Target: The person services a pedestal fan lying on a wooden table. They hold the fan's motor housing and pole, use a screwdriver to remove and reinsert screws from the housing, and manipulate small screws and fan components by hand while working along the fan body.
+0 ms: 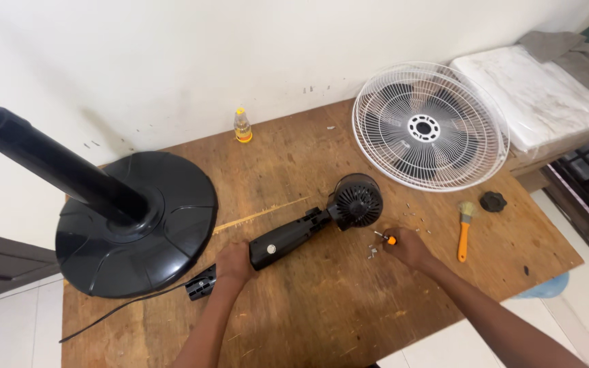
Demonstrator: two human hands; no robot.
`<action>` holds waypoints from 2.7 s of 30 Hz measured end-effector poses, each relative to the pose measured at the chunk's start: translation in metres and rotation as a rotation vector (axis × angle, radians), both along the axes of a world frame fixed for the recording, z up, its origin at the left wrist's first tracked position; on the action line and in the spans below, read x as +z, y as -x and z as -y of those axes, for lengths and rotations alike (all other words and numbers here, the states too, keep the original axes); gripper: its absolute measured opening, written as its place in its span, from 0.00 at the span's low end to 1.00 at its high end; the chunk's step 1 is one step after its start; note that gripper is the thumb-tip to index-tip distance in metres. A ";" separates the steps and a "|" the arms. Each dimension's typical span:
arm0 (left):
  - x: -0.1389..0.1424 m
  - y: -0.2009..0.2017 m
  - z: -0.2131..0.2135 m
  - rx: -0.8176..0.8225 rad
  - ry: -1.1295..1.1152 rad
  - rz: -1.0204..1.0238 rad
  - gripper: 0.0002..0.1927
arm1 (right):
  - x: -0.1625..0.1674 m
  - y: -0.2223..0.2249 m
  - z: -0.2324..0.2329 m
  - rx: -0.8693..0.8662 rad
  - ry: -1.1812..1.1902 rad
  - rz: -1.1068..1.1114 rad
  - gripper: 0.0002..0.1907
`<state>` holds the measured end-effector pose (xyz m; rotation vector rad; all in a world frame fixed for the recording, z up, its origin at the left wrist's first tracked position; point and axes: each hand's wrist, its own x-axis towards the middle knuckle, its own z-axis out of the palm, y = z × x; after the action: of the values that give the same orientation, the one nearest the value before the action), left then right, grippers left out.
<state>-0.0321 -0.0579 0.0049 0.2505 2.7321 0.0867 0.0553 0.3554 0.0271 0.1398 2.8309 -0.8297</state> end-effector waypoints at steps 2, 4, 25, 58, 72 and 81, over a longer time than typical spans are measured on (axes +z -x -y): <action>0.004 0.004 0.002 0.020 -0.007 0.015 0.35 | -0.004 0.007 0.005 0.005 0.096 -0.034 0.09; 0.006 0.003 0.003 0.039 -0.014 0.028 0.35 | -0.008 0.010 0.011 -0.022 0.128 -0.009 0.09; 0.005 -0.006 0.009 0.106 -0.173 -0.039 0.37 | -0.038 0.016 0.114 0.202 0.365 0.048 0.14; -0.022 -0.009 -0.014 -0.001 -0.190 0.002 0.39 | 0.027 0.076 0.195 0.315 0.254 0.062 0.16; -0.008 -0.006 -0.010 0.075 -0.219 0.044 0.44 | 0.076 0.083 0.218 0.669 -0.037 0.040 0.13; -0.009 -0.004 -0.009 0.086 -0.232 0.011 0.43 | 0.065 0.090 0.224 0.731 -0.104 -0.022 0.10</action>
<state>-0.0285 -0.0490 -0.0040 0.1961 2.7206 0.4295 -0.0349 0.1315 0.0922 -0.8361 2.6126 -0.5081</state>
